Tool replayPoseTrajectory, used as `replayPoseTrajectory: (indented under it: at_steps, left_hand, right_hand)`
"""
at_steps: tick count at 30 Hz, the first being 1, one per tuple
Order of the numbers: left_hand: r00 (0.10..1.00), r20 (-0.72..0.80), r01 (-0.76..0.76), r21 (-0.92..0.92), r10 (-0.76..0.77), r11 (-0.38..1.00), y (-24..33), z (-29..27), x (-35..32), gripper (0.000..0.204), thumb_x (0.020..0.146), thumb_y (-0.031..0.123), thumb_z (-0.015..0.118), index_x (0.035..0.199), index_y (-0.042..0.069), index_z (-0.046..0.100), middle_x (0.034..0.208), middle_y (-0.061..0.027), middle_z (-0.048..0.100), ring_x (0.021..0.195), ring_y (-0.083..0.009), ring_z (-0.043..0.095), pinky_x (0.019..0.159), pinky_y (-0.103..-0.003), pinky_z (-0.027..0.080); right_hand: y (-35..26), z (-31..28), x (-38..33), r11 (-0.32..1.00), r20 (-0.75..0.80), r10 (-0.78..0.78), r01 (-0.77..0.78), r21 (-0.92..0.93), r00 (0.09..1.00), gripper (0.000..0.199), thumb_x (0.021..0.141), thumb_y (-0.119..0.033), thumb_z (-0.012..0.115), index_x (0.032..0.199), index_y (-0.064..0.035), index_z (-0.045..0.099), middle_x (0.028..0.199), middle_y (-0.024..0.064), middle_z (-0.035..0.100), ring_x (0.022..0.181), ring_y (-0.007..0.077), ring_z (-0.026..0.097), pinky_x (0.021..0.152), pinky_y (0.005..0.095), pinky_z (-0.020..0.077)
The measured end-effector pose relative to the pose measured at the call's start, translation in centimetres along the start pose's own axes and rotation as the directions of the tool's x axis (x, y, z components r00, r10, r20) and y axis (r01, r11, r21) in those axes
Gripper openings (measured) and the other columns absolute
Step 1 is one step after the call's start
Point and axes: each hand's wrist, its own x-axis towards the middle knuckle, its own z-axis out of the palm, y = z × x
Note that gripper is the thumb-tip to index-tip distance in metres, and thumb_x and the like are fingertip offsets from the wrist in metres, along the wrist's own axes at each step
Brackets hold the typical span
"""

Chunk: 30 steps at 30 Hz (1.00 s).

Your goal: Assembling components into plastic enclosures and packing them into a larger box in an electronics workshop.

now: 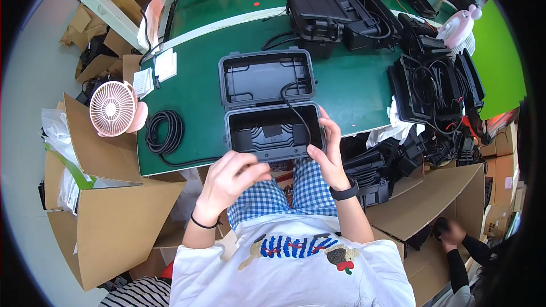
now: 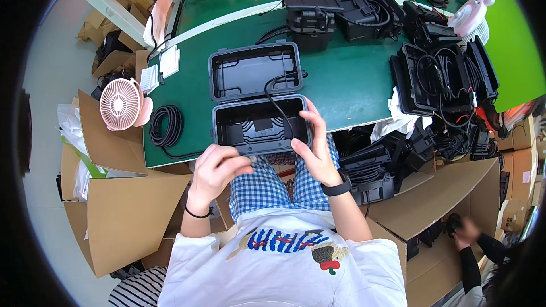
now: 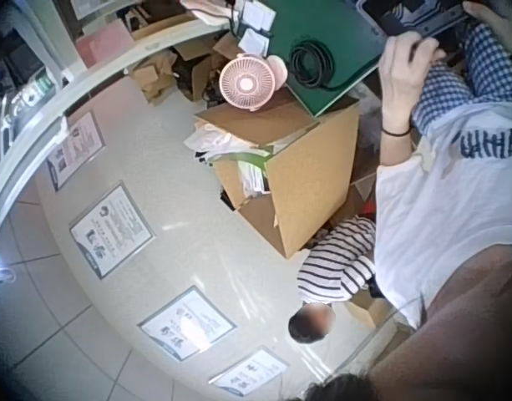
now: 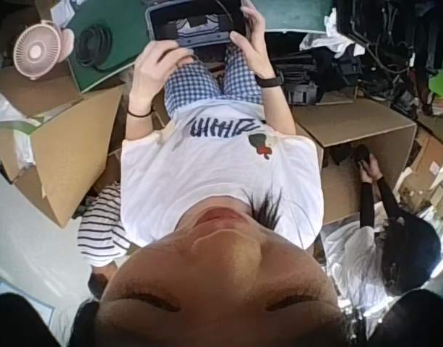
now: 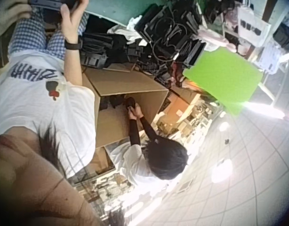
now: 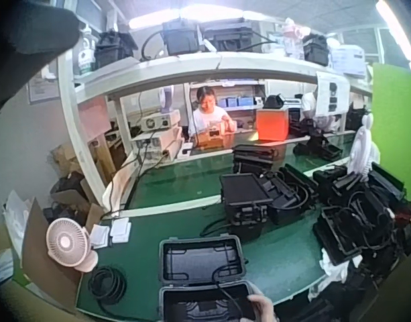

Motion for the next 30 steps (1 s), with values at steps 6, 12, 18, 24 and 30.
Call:
replayPoseTrajectory:
  at_steps: [6,12,18,24,30]
  left_hand:
    - [0.925,0.323,-0.335,0.448,0.199,0.829,-0.5,-0.5,0.1,0.037,0.068,0.016,0.072,0.104,0.016,0.067,0.110,-0.0005,0.053,0.082,-0.0157,0.054,0.067,-0.029,0.048]
    - [0.916,0.347,-0.339,0.403,0.201,0.850,-2.0,-1.9,0.5,0.027,0.068,0.011,0.069,0.095,0.014,0.066,0.109,-0.0014,0.052,0.084,-0.0166,0.056,0.075,-0.029,0.054]
    - [0.993,-0.118,-0.008,-0.122,-0.006,0.993,-2.6,-1.9,1.9,0.034,0.063,0.007,0.085,0.090,0.006,0.065,0.082,-0.0075,0.061,0.072,-0.0213,0.060,0.060,-0.031,0.050]
    - [0.926,-0.023,0.377,0.055,-0.377,0.924,-1.8,-0.3,5.2,0.017,0.081,0.010,0.073,0.092,0.002,0.063,0.092,-0.0101,0.059,0.075,-0.0273,0.065,0.065,-0.036,0.054]
    - [0.895,0.343,0.258,0.123,-0.285,0.958,-1.1,0.4,5.5,0.051,0.083,0.040,0.069,0.116,0.002,0.063,0.096,-0.0153,0.062,0.083,-0.0327,0.063,0.076,-0.040,0.052]
  right_hand:
    - [-1.6,-0.2,1.3,0.863,0.126,-0.133,0.177,-0.474,0.983,0.031,0.083,-0.008,0.058,0.110,-0.0148,0.071,0.156,0.0215,0.024,0.143,0.0376,0.030,0.115,0.0452,0.0262]
    - [-3.3,0.5,2.7,0.751,0.136,-0.141,0.196,-0.631,0.981,0.032,0.082,-0.007,0.057,0.108,-0.0176,0.073,0.151,0.0216,0.034,0.136,0.0400,0.038,0.108,0.0452,0.0372]
    - [-4.0,0.4,3.3,0.670,0.229,-0.163,0.278,-0.688,0.960,0.028,0.083,-0.011,0.057,0.105,-0.0165,0.074,0.151,0.0177,0.036,0.134,0.0384,0.041,0.105,0.0452,0.0408]
    - [-4.7,-0.4,3.6,0.581,0.335,-0.081,0.317,-0.749,0.939,0.024,0.086,-0.020,0.059,0.103,-0.0139,0.075,0.151,0.0123,0.038,0.135,0.0387,0.040,0.101,0.0456,0.0455]
    - [-2.6,-2.0,4.5,0.975,-0.034,-0.091,0.082,-0.206,0.995,0.025,0.090,-0.009,0.054,0.109,-0.0029,0.070,0.138,0.0171,0.053,0.126,0.0302,0.053,0.104,0.0398,0.0431]
